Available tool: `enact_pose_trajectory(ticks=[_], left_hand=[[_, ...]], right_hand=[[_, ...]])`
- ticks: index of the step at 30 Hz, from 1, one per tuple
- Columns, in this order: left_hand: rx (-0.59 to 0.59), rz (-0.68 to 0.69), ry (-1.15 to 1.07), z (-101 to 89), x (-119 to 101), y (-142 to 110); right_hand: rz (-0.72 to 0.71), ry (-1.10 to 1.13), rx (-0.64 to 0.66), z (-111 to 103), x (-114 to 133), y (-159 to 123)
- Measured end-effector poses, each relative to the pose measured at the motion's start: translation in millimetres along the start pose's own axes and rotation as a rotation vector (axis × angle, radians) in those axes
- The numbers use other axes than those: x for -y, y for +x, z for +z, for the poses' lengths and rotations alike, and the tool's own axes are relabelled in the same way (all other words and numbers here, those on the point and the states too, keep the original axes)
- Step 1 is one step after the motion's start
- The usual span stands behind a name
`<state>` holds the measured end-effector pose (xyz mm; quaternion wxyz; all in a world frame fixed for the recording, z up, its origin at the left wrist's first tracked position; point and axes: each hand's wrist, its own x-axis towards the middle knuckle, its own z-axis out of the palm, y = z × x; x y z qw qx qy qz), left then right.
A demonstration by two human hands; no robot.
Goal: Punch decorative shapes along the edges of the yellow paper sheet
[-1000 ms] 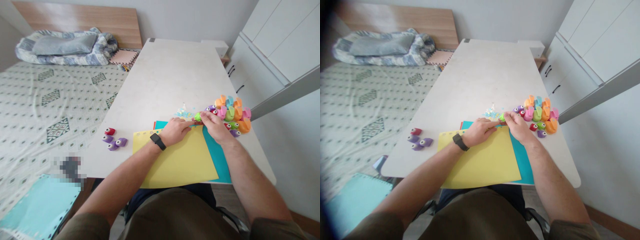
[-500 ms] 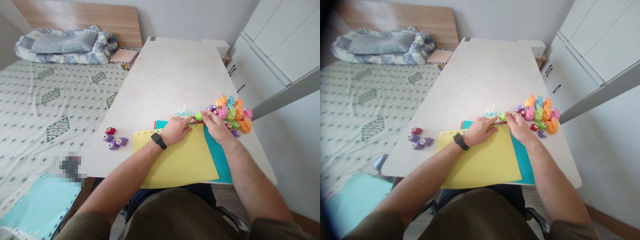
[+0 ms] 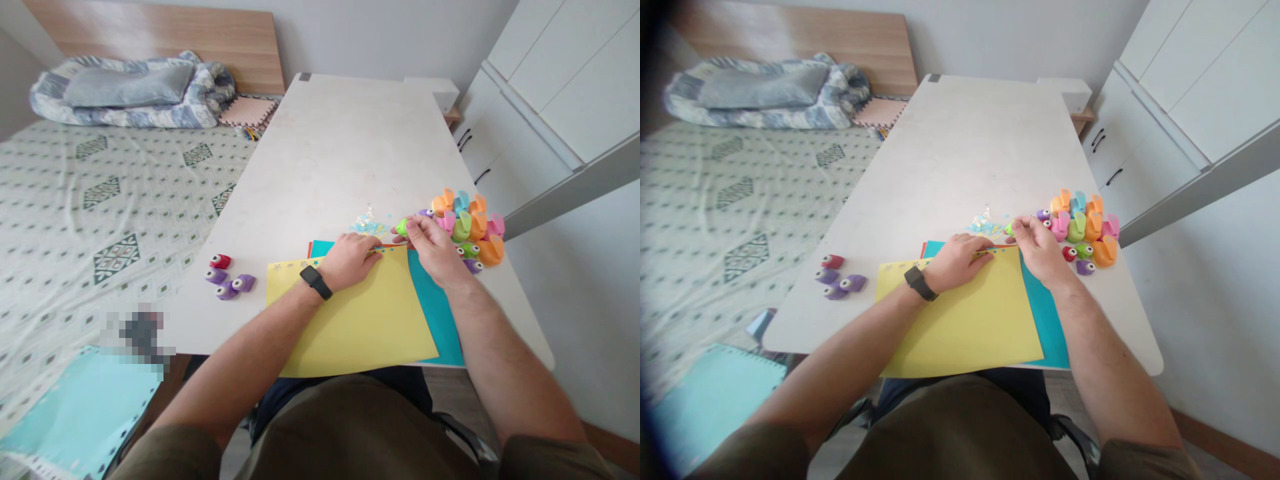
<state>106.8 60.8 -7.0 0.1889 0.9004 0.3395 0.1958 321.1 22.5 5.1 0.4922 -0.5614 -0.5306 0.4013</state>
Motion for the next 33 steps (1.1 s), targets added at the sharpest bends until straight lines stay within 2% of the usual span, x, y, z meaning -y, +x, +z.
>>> enact_pose_trajectory(ticks=[5,9,12,17,21,25,29,33], left_hand=[[0.007,-0.011,0.004,-1.8,-0.3,-0.4],[0.011,-0.013,0.001,-2.0,0.5,-1.1],[0.012,-0.012,0.001,-2.2,0.3,-1.8],[0.006,-0.008,0.010,-3.1,-0.4,-3.0],[0.013,-0.016,0.009,-4.5,-0.8,-3.2],[0.015,-0.016,0.008,-4.9,-0.1,-3.7],[0.012,-0.009,0.011,-3.0,2.1,-4.7],[-0.001,0.003,0.016,-1.3,3.1,-5.2]], right_hand=[[-0.123,-0.111,-0.142,-6.9,-1.5,4.2],[-0.292,-0.435,-0.306,-18.1,-2.1,7.2],[-0.356,-0.670,-0.357,-26.0,-1.4,8.5],[-0.328,-0.713,-0.319,-27.6,-4.0,8.8],[-0.312,-0.648,-0.204,-21.7,-6.4,6.4],[-0.315,-0.711,-0.109,-24.2,-1.6,2.9],[-0.342,-0.785,-0.027,-31.9,3.3,2.2],[-0.390,-0.822,-0.015,-33.5,0.0,4.4]])
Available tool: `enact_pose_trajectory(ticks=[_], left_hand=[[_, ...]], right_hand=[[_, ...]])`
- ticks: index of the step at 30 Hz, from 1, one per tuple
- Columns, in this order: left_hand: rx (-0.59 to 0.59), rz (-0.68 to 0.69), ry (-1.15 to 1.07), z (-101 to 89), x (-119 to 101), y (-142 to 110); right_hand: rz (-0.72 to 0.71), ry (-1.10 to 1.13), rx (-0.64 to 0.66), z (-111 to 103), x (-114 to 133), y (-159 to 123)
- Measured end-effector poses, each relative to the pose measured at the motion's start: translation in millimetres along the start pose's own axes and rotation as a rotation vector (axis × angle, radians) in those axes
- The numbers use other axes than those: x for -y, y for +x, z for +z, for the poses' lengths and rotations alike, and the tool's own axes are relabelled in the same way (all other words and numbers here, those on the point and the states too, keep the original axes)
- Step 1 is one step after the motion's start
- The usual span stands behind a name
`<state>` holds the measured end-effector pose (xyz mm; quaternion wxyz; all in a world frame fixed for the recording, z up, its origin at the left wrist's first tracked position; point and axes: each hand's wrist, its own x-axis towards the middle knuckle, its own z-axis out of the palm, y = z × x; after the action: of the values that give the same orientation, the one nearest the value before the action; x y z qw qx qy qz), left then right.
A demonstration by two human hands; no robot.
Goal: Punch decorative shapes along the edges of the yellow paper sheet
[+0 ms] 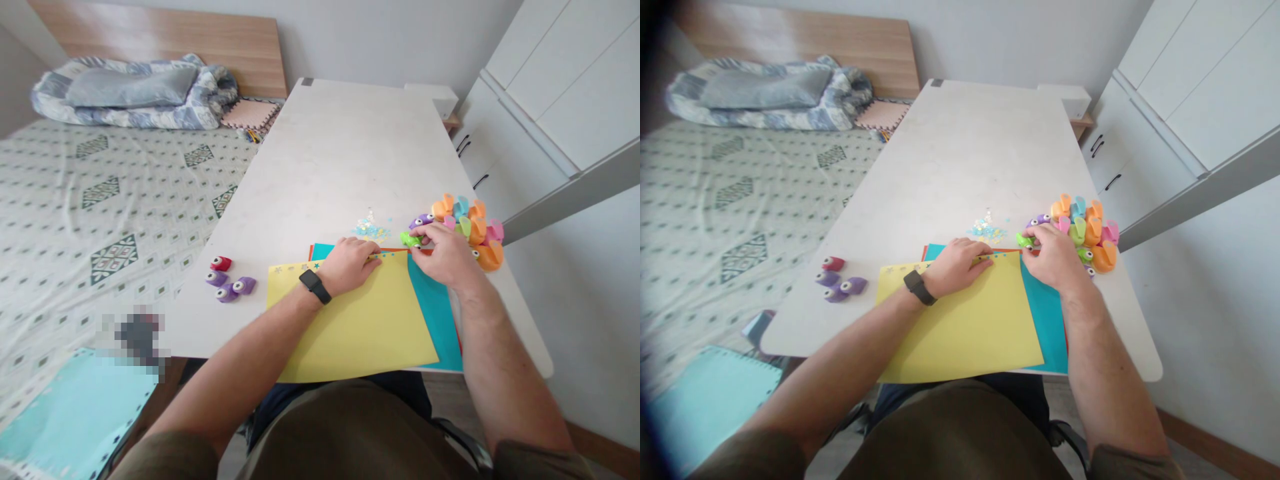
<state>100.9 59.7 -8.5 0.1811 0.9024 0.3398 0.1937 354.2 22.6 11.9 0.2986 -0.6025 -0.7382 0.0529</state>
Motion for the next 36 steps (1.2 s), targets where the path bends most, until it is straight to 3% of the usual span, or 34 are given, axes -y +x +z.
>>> enact_pose_trajectory(ticks=[12,23,33,36], left_hand=[[0.014,-0.011,-0.003,-1.8,-1.6,0.0],[0.010,-0.001,-0.003,-2.6,-1.0,-0.8],[0.059,-0.024,0.044,-4.1,0.3,-3.8],[0.062,-0.014,0.030,-5.9,3.4,-6.7]], right_hand=[[-0.107,-0.125,0.002,11.6,-9.6,0.8],[-0.086,-0.121,-0.052,10.8,-2.3,1.4],[-0.036,0.005,-0.279,11.4,22.1,1.2],[-0.055,0.059,-0.235,12.3,47.8,7.3]])
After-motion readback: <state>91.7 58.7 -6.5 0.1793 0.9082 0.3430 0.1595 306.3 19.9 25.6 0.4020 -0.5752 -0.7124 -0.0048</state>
